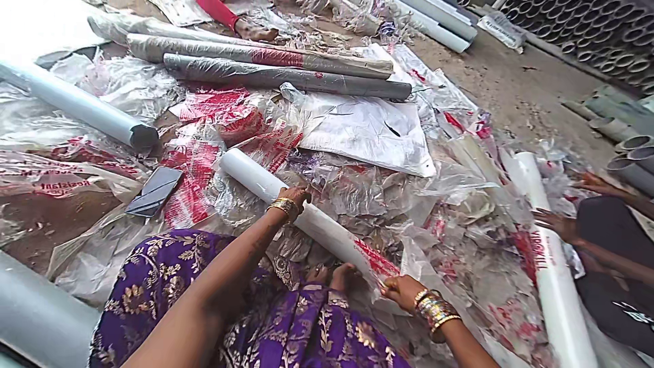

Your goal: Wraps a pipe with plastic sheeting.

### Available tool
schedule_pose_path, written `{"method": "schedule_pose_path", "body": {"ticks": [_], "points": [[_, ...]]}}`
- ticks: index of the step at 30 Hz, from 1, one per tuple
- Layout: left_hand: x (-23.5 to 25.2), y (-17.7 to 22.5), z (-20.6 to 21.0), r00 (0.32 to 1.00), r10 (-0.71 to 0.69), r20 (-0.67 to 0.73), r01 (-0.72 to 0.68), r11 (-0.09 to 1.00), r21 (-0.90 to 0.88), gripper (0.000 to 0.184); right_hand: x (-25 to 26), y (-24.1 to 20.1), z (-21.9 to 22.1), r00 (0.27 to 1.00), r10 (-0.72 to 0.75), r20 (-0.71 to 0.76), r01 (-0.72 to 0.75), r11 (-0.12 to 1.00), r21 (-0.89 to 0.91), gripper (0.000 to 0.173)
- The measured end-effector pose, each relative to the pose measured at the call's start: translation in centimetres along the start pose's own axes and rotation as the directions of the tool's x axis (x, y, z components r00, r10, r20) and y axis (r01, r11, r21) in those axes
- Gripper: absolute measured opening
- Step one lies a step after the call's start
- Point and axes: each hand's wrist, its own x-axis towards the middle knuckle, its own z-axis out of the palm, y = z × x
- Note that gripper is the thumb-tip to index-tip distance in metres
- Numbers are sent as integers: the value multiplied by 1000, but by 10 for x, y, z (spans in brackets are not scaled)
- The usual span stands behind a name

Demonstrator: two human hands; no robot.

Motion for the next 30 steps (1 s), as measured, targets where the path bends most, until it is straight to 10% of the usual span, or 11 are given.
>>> {"method": "schedule_pose_path", "body": {"ticks": [8,15,22,30], "points": [[-10,-38,5,1000,2,18,-5,984,180,69,7,15,8,999,14,-44,-10,995,98,41],[-1,-52,20,969,209,-130,-195,974,119,27,11,16,5,997,34,-67,-28,995,98,41],[-1,-34,4,1000,23,-10,-22,997,76,36,12,21,5,994,57,-91,-41,986,163,38],[18,-40,3,999,24,-43,-23,1000,21,31,-7,17,-21,831,194,-522,-166,981,100,39]]}}
